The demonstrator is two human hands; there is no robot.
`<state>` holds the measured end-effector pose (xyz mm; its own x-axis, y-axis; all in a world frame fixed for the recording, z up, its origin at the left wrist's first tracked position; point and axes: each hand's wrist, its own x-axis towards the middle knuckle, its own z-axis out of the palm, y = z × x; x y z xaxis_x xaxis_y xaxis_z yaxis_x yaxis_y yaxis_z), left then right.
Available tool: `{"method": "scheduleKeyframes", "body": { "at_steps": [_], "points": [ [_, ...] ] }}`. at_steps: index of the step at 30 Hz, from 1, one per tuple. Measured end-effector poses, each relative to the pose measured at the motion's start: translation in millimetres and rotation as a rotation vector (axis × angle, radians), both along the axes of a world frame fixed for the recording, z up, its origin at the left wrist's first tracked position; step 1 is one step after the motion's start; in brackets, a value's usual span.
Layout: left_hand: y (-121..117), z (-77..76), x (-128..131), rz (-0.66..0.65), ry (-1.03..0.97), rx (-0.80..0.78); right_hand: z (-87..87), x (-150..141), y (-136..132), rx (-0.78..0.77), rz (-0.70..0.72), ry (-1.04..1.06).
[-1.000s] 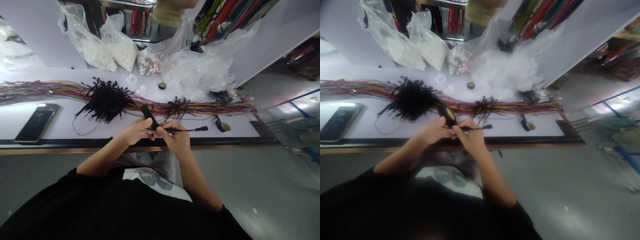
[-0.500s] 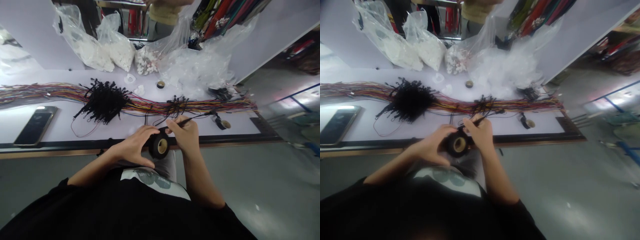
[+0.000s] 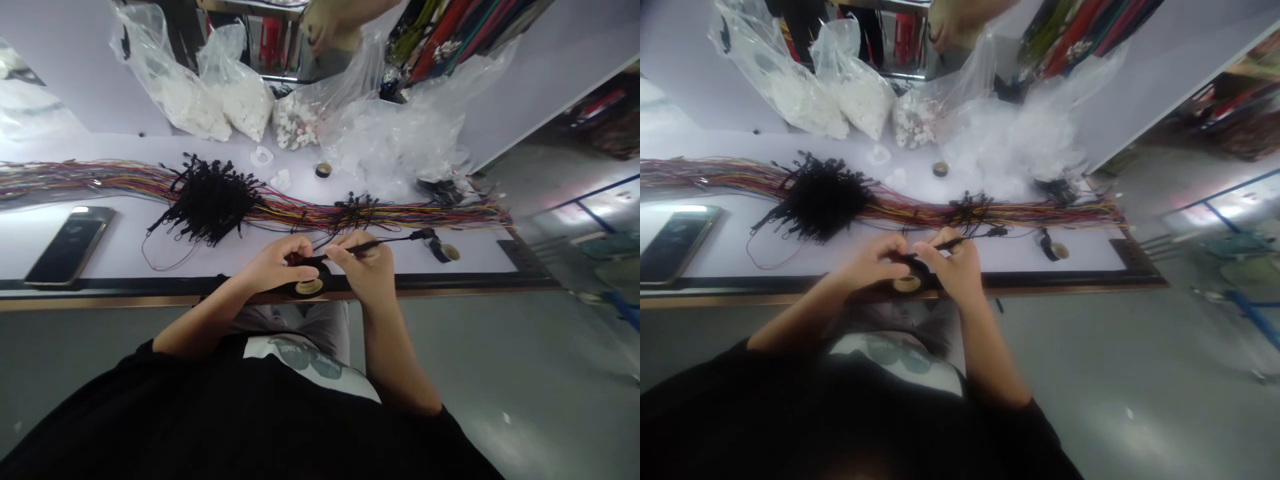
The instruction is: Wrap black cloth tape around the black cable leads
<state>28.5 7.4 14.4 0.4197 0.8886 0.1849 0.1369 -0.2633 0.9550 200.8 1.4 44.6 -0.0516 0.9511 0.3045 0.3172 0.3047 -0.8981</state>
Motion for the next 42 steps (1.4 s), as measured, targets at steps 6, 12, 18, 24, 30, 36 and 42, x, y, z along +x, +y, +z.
{"method": "scheduleKeyframes", "body": {
  "at_steps": [6,12,18,24,30,36,42],
  "points": [
    [0.4,0.6,7.1,0.151,-0.023,0.018,5.4,-13.2,-8.1,-0.015,-0.082,-0.129],
    [-1.7,-8.6,16.6,0.334,0.029,0.133,-15.5,-23.2,-10.2,-0.186,0.060,0.054],
    [-9.1,-13.8,14.2,0.235,-0.438,-0.270,-21.7,-14.4,-6.3,0.039,-0.037,0.018],
    [9.1,-11.7,4.1,-0.101,-0.602,-0.585,-13.0,-5.9,-7.2,0.116,0.148,-0.040],
    [9.0,-7.2,9.8,-0.085,-0.634,-0.462,-11.9,-3.1,-10.2,0.039,0.130,0.097],
    [-15.0,9.5,-4.6,0.021,-0.217,0.201,-15.3,-5.3,-5.8,-0.188,0.126,0.429],
    [-17.1,5.2,-7.1,-0.122,-0.017,0.492,-11.6,-1.9,-0.1,-0.137,0.095,0.369]
  ]
}}
